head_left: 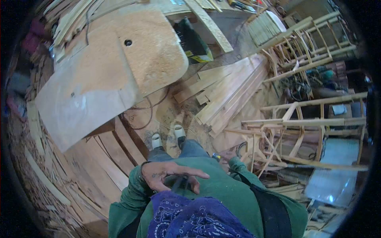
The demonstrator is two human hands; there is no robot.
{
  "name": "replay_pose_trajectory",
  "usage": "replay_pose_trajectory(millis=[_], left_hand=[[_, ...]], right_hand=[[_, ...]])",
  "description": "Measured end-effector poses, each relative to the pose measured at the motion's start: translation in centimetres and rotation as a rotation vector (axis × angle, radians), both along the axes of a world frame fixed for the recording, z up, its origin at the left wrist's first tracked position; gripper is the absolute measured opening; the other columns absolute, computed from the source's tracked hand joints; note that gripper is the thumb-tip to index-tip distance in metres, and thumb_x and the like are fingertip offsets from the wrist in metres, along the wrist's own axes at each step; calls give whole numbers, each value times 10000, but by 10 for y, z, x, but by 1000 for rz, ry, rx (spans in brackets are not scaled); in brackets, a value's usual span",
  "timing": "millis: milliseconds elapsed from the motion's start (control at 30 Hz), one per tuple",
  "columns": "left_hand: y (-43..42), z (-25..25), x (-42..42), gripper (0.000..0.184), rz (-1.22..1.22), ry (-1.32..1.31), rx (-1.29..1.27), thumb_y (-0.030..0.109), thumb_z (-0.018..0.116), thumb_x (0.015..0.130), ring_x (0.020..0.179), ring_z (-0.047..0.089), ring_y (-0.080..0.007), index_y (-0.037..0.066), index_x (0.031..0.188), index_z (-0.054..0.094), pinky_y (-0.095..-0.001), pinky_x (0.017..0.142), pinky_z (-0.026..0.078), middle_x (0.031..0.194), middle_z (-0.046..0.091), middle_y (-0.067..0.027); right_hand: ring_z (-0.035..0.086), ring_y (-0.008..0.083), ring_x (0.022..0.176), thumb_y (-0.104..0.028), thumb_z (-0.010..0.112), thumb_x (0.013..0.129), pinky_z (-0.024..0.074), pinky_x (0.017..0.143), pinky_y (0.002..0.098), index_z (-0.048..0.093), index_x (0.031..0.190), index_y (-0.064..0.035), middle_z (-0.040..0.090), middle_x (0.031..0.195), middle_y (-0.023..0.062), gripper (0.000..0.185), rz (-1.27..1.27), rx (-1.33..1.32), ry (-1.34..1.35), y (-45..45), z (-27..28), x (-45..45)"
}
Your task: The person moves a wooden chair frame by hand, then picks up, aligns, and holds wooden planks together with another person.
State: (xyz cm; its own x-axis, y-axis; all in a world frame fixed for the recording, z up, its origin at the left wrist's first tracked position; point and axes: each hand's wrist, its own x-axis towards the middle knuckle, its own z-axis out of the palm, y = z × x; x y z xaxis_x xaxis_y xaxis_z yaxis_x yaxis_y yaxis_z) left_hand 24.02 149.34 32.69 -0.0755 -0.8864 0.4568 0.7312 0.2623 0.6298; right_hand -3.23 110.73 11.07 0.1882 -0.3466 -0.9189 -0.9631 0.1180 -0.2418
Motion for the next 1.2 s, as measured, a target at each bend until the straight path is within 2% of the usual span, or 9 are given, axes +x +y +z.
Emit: replay_pose_trajectory(millis=[133,233,367,500,633,767,900,967,1200], left_hand=[[-26,-10,29,891,-167,-39,35,313,766,785,1001,601,-249,-44,1434,271,-362,890,456,1103,625,-178],[-51,-44,49,837,-127,-57,235,240,766,785,911,610,-200,-16,1430,298,-336,811,490,1048,643,-151],[-95,-133,47,673,251,-374,840,280,705,835,844,606,-157,39,1387,405,-296,730,501,996,641,-113],[-106,-248,18,610,295,-635,1236,325,700,840,772,600,-123,35,1326,471,-275,627,515,947,623,-67],[-127,-253,-15,526,309,-365,1491,272,720,823,688,577,-120,2,1233,531,-256,619,485,826,613,-42],[-149,-271,-45,486,316,-419,1571,261,724,822,687,566,-94,-4,1196,562,-241,605,468,774,604,-17],[-161,-300,-79,454,339,-276,1640,237,712,835,695,559,-92,0,1195,569,-233,613,460,810,603,-14],[-163,-307,-88,451,291,-230,1662,227,690,854,704,561,-89,1,1218,549,-238,613,463,826,606,-8],[-129,-360,-109,433,397,-305,1553,187,651,886,747,595,-91,-4,1251,518,-239,689,489,919,668,-32]], right_hand=[[623,190,911,-329,637,849,527,691,381,617,1156,-113,645,1067,42,376,-27,-12,36,17,-22,-67],[614,187,873,-261,596,893,540,661,352,642,1065,-95,654,1004,34,243,307,-120,-107,-6,-74,-90],[626,155,774,-277,612,891,522,591,290,634,1048,-56,652,990,61,272,-137,22,-136,1,-9,-36],[626,130,767,-275,612,889,513,581,275,632,1038,-68,651,984,47,256,-206,79,-140,-33,-51,-41],[626,123,766,-279,613,886,516,600,274,631,1019,-74,652,940,35,245,-316,208,-138,-73,-115,-41],[619,131,755,-327,607,891,521,622,288,619,1022,-68,650,918,46,290,-489,236,-158,-100,-188,-24],[623,181,761,-508,611,850,527,641,325,591,1087,-53,642,958,63,513,-426,158,-165,-126,-317,-26],[621,208,801,-609,610,808,528,643,350,581,1110,-47,633,981,68,639,-779,226,-106,-137,-342,1],[518,284,1081,-646,675,727,461,833,515,526,1187,-41,524,1205,107,774,-842,232,-56,-165,-416,56]])
